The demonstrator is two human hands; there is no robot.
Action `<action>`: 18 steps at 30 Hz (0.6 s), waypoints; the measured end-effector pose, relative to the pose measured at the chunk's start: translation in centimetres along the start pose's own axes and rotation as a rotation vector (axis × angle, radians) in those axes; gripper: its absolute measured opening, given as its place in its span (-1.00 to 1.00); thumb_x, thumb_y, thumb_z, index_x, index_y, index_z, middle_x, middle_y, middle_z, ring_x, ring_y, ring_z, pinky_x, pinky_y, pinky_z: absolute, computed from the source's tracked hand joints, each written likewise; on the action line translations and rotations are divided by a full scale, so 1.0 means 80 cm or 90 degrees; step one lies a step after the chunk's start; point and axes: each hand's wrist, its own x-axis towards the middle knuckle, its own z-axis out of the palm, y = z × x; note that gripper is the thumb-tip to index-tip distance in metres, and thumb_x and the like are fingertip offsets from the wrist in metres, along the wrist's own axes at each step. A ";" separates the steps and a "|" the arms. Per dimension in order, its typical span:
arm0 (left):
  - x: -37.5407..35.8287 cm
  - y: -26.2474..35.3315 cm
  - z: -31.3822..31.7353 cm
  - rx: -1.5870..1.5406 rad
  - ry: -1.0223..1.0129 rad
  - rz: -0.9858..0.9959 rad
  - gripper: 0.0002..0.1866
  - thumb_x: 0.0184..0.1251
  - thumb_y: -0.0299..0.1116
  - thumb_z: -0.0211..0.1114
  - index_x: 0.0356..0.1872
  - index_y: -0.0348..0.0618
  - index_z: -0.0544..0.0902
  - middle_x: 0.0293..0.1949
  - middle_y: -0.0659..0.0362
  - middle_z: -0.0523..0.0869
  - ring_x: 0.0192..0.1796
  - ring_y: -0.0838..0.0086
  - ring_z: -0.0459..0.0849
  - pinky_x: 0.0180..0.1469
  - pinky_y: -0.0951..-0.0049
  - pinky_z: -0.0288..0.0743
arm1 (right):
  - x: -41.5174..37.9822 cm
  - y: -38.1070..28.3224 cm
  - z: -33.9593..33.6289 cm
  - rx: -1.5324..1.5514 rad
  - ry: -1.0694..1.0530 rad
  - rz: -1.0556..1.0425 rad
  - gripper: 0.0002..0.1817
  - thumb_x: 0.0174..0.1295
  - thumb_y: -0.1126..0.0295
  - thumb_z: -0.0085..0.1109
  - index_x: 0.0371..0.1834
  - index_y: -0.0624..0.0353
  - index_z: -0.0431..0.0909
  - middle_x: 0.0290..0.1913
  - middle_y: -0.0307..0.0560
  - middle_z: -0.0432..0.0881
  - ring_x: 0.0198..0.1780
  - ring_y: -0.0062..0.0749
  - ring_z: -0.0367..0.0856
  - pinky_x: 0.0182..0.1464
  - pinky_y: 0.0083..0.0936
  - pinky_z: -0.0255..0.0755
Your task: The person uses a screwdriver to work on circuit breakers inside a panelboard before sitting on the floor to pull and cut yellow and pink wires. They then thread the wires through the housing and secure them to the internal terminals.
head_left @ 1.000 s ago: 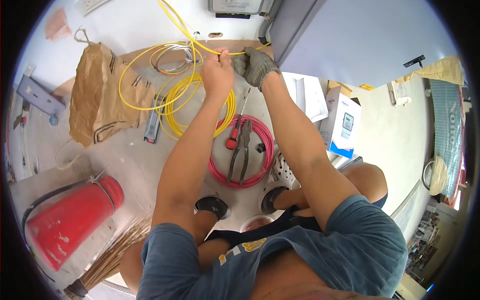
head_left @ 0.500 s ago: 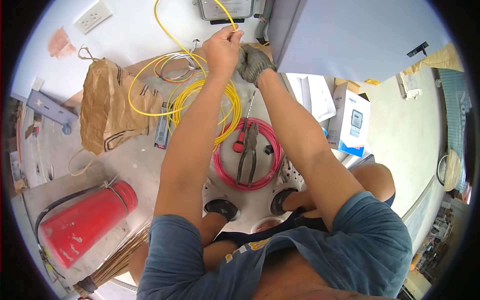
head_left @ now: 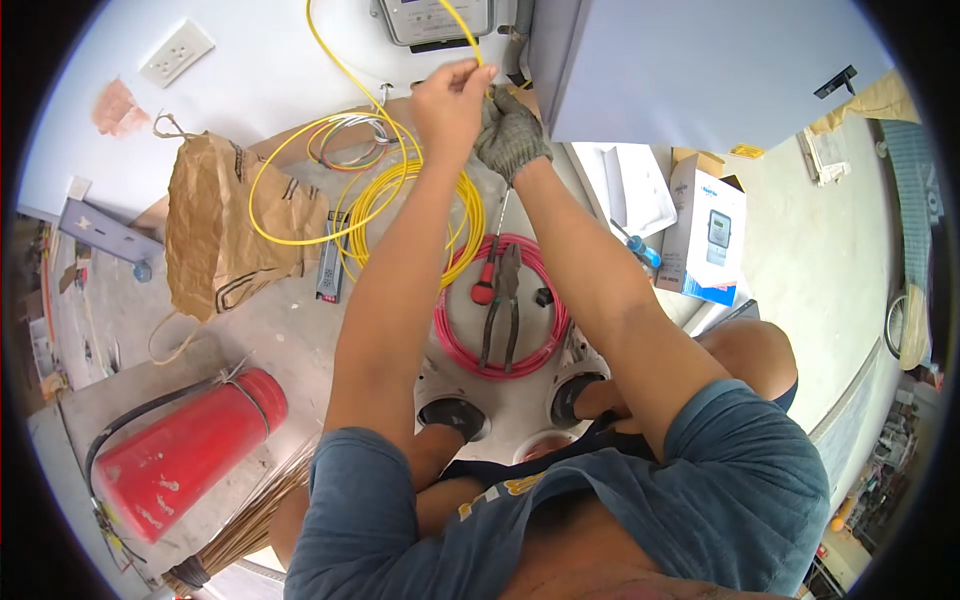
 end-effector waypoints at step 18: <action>-0.030 0.001 0.019 0.260 -0.137 0.125 -0.81 0.34 -0.29 0.25 -0.08 0.02 0.71 -0.34 0.01 0.73 -0.35 0.10 0.70 -0.31 0.26 0.56 | 0.042 -0.045 -0.050 -0.469 0.101 -0.264 -0.77 0.48 0.17 -0.07 -0.08 0.03 0.51 -0.25 -0.30 0.56 -0.26 -0.58 0.51 -0.28 -0.62 0.46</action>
